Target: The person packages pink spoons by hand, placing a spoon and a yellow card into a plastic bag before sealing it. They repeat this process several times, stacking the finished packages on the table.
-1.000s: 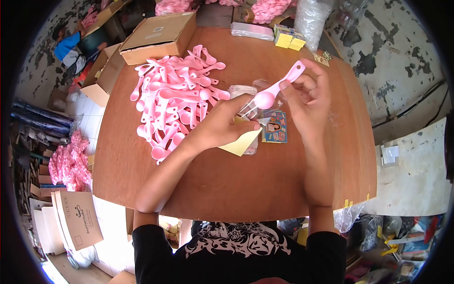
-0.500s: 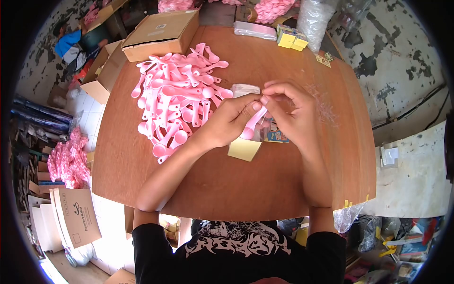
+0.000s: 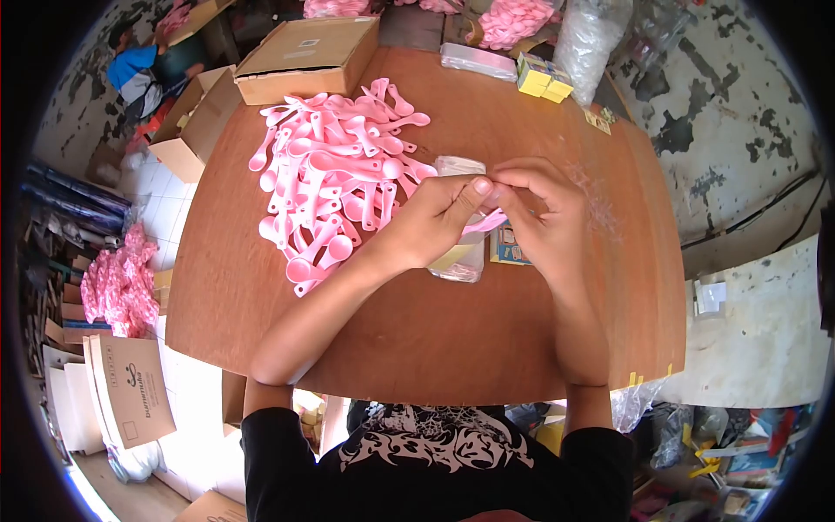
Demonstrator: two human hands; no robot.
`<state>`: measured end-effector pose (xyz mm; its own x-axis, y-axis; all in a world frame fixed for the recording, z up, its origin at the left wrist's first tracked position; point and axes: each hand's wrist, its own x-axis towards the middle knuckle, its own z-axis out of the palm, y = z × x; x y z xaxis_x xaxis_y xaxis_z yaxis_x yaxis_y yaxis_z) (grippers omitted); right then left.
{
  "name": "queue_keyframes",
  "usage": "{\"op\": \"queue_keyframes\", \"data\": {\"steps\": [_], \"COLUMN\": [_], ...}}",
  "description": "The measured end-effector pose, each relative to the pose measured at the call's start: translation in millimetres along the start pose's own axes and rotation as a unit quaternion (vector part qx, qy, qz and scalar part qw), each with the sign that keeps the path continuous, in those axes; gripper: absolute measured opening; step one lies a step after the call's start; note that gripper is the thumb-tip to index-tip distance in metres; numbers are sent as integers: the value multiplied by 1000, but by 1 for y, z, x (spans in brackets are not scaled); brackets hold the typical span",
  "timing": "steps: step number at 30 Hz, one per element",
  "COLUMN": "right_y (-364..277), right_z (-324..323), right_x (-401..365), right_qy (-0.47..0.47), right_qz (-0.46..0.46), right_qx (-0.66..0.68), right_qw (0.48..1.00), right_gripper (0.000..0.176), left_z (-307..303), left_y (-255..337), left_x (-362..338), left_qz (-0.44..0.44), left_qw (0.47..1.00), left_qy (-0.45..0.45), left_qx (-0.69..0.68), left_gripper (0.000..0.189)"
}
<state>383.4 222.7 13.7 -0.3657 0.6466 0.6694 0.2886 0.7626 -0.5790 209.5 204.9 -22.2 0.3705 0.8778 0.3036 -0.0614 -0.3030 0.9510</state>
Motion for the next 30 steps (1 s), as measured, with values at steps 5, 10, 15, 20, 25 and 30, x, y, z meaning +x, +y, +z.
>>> {"op": "queue_keyframes", "data": {"steps": [5,10,15,20,25,30], "right_y": [-10,-1,-21,-12,-17,-19], "right_z": [-15,-31,-27,-24,-32,-31], "right_x": [13,37,24,16,6,-5], "right_qy": [57,-14,-2,-10,-3,-9], "right_qz": [14,-18,27,79,-90,-150], "right_qx": [-37,-125,-35,25,-101,-234], "right_qw": [998,992,999,997,991,961], "right_gripper": [8,6,5,8,8,10], "left_z": [-6,-12,-6,5,10,18], "left_y": [-12,11,13,10,14,23], "left_x": [5,4,3,0,-4,-8], "left_qz": [98,77,166,93,-16,-8], "left_qw": [988,986,964,992,997,998], "left_qy": [51,144,88,68,70,46], "left_qx": [106,41,189,41,14,42], "left_gripper": [56,59,51,30,22,23]}}
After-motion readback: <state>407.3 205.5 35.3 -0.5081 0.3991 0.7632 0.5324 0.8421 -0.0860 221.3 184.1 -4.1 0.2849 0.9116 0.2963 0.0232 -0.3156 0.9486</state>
